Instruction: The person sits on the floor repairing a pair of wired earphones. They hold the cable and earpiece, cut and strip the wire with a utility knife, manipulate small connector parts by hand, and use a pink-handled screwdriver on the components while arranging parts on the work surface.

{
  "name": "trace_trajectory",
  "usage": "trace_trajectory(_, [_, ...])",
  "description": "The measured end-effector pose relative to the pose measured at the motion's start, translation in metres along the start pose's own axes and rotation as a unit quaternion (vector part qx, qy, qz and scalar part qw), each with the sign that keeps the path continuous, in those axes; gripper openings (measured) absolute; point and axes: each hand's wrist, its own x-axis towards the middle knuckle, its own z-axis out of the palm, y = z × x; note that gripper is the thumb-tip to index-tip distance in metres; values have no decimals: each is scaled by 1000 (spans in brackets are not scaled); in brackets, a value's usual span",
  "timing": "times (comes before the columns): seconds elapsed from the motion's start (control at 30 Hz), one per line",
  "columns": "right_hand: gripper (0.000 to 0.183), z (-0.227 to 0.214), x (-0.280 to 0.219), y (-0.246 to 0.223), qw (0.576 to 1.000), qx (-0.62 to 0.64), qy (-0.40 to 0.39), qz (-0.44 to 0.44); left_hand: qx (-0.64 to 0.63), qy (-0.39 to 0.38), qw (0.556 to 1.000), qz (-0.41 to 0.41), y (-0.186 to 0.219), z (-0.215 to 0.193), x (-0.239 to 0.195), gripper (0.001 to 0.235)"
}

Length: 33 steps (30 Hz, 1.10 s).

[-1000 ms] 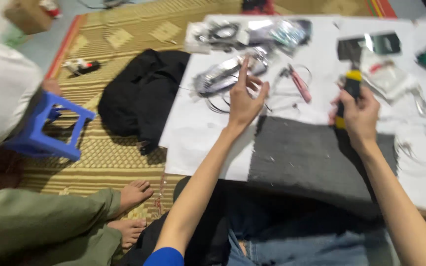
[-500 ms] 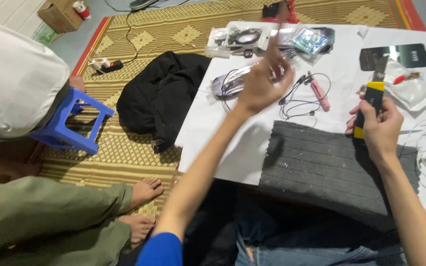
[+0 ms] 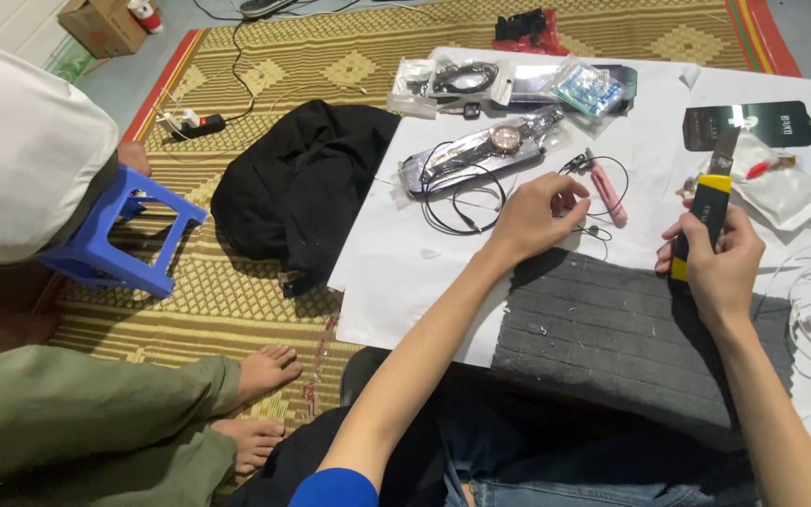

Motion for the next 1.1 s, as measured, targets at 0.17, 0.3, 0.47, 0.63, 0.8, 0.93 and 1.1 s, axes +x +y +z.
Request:
trace_trajectory(0.17, [15,1,0,-2,1000,-14,-2,-5,2,-3,1000,2,-1,1,0,18])
trace_trajectory(0.3, [19,1,0,-2,1000,-8,-5,-7,-3,5,1000,-3,4,-3,-2,20])
trace_trajectory(0.47, [19,0,1,-1,1000,-2,-3,-3,-1,2,1000,-2,2,0,0,21])
trace_trajectory(0.63, [16,2,2,2,1000,1,4,3,3,-2,1000,-3,-4,3,0,19])
trace_trajectory(0.8, [19,3,0,-7,1000,-2,8,6,1,12,1000,1,20,-9,-1,37])
trace_trajectory(0.93, [17,2,2,-1,1000,-1,4,-3,11,-22,1000,15,21,0,-1,87])
trace_trajectory(1.1, [20,1,1,-5,1000,6,-2,5,156,-7,983,96,-5,36,16,109])
